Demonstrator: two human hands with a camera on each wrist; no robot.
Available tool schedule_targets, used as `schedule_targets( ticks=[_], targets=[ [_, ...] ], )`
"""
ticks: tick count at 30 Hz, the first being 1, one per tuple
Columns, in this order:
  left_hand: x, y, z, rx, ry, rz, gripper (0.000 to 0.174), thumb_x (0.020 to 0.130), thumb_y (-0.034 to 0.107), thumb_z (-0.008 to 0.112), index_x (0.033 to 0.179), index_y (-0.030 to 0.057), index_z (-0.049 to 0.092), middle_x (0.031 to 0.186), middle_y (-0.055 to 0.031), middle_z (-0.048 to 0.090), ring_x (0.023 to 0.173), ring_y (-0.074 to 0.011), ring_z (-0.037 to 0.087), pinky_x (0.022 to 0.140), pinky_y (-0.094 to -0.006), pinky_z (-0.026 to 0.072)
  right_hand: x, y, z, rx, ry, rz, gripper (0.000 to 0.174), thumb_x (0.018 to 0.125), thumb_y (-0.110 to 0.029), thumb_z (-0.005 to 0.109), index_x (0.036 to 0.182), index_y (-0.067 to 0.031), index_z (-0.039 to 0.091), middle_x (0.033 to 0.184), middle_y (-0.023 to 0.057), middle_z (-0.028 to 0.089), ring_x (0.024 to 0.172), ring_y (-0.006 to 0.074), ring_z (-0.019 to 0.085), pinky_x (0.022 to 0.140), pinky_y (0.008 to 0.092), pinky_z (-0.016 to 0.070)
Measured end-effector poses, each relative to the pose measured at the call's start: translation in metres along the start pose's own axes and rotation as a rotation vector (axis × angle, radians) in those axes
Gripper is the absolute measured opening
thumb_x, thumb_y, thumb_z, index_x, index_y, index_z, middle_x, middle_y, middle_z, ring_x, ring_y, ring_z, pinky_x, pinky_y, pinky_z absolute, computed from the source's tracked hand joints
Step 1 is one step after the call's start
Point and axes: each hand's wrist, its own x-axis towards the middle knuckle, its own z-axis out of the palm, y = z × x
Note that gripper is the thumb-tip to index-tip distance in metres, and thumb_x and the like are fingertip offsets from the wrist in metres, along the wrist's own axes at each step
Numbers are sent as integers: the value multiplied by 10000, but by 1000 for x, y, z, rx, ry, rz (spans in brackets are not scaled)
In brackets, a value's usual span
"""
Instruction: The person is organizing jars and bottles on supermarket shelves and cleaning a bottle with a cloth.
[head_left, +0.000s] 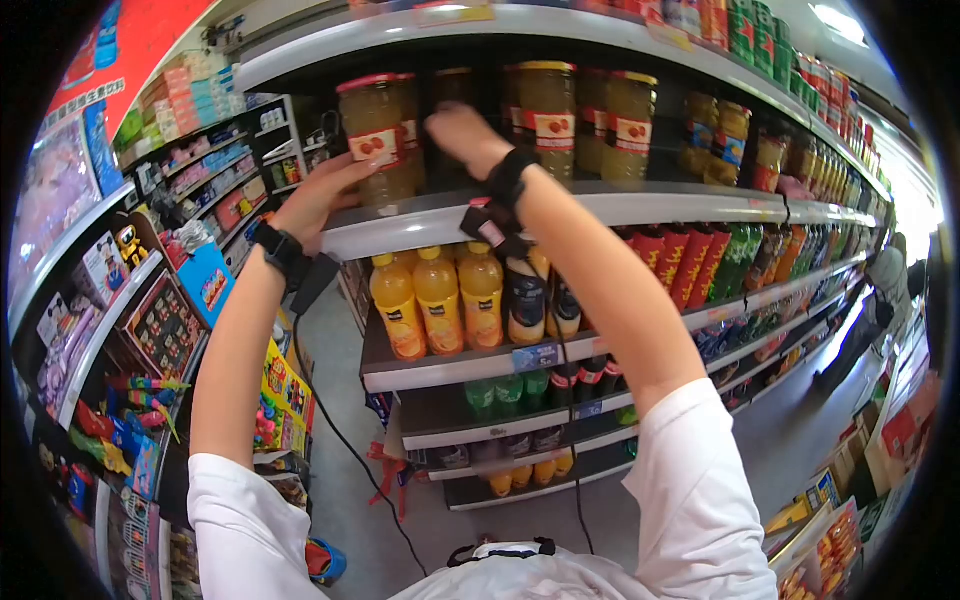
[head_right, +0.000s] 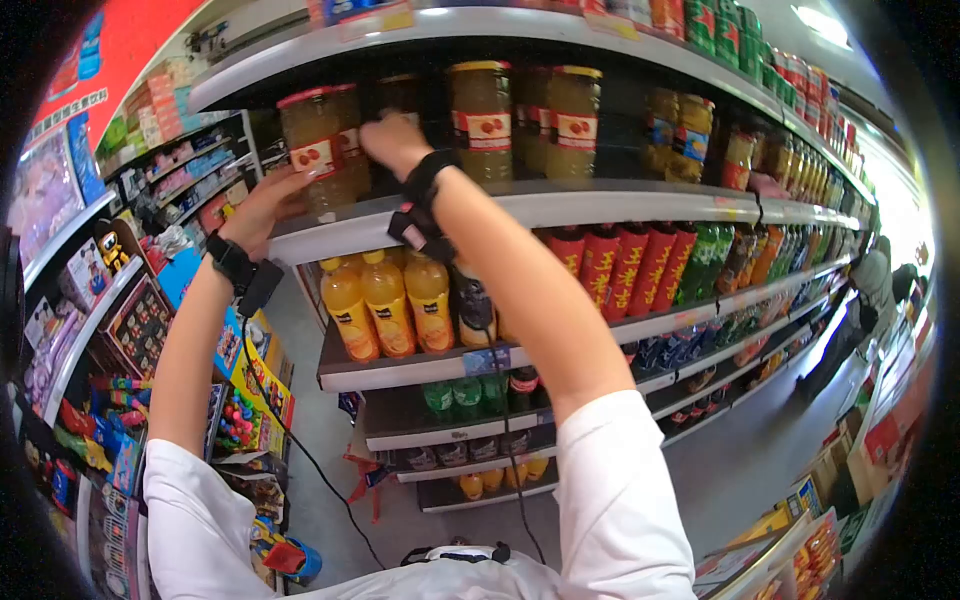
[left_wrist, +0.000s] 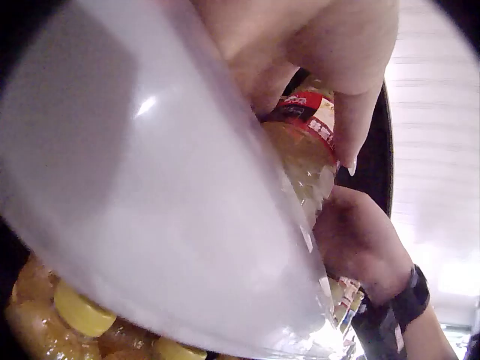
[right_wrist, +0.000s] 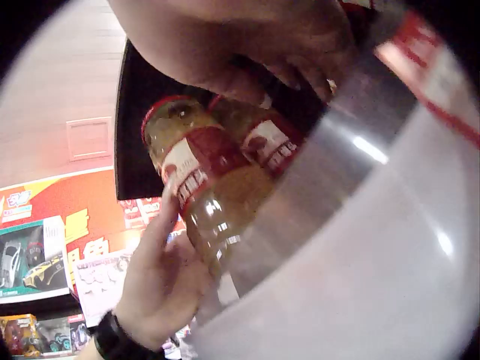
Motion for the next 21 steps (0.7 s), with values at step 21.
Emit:
schedule_targets(
  ticks=[21],
  targets=[
    [11,-13,-20,-63,-218,44,587,875,456,539,1329,108,409,1277,-34,491,1177,-148,433,1016,-353,287,59,-10,-32,-42,-229,209,592,740,-364,718,1234,-116,506,1188,68,555,1113,207,484,915,409,368]
  ],
)
